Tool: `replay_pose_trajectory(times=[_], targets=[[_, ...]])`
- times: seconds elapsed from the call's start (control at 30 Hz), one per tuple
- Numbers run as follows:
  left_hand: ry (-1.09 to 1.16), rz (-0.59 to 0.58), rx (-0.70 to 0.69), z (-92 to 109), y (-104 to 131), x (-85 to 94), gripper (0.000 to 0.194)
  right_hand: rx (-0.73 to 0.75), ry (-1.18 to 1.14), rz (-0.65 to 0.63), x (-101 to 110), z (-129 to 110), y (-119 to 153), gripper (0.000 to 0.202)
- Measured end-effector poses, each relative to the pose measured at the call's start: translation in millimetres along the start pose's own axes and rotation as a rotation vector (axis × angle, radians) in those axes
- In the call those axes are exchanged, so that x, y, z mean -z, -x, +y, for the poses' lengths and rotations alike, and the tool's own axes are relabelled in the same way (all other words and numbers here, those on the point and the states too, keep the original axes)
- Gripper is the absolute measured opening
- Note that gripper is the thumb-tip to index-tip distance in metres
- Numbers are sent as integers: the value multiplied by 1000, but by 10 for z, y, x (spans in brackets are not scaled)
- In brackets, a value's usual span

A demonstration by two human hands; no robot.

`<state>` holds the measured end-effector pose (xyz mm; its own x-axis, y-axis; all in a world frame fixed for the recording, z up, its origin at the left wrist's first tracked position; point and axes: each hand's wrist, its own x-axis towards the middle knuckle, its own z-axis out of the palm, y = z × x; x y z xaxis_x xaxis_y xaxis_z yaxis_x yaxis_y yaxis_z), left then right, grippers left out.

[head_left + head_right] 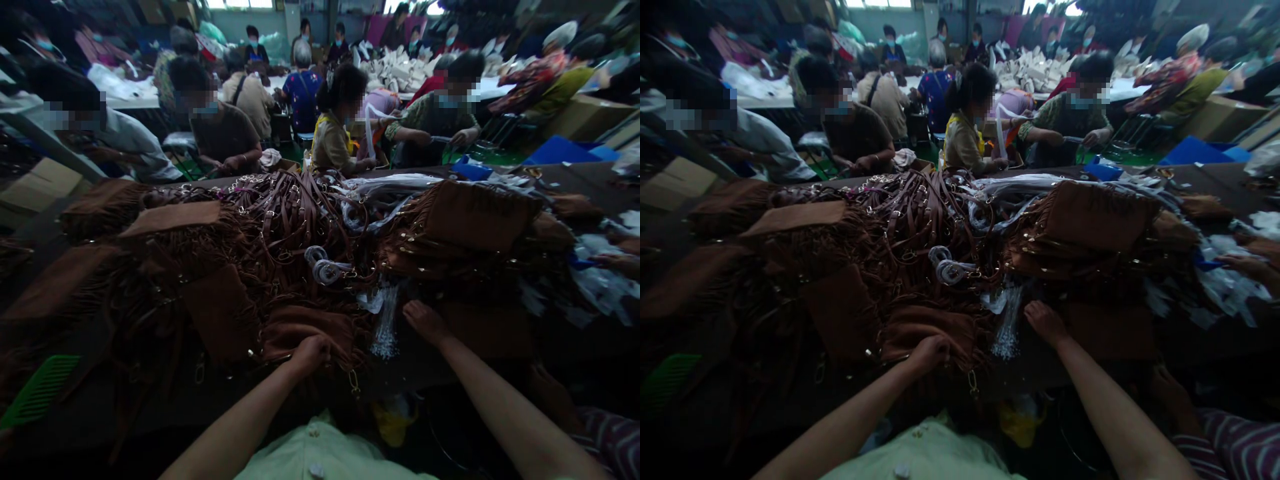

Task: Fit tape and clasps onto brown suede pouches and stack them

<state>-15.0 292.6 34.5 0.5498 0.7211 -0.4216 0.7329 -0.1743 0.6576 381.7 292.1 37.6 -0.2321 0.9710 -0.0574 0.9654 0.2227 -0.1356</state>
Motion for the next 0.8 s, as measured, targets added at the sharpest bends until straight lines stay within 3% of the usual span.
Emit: replay_pose_trajectory(times=[0.17, 0.23, 0.3, 0.37, 0.47, 0.53, 0.63, 0.8], targets=[[119, 67, -59, -114, -17, -38, 15, -117, -141, 472, 378, -125, 49, 22], [158, 86, -67, -160, -46, -54, 17, -143, -168, 602, 526, -362, 61, 20], [198, 71, -72, -193, -79, -62, 17, -155, -205, 665, 589, -777, 78, 19], [257, 22, -70, -215, -109, -62, 18, -121, -285, 592, 518, -1341, 109, 18], [360, -12, -74, -244, -135, -56, 23, -115, -468, 314, 196, -2226, 182, 21], [406, -19, -87, -267, -141, -56, 25, -242, -577, 207, -72, -2653, 231, 19], [418, -50, -97, -301, -143, -65, 25, -467, -623, 128, -386, -2933, 269, 14], [428, -45, -70, -333, -134, -103, 24, -613, -596, 108, -563, -2938, 233, 16]])
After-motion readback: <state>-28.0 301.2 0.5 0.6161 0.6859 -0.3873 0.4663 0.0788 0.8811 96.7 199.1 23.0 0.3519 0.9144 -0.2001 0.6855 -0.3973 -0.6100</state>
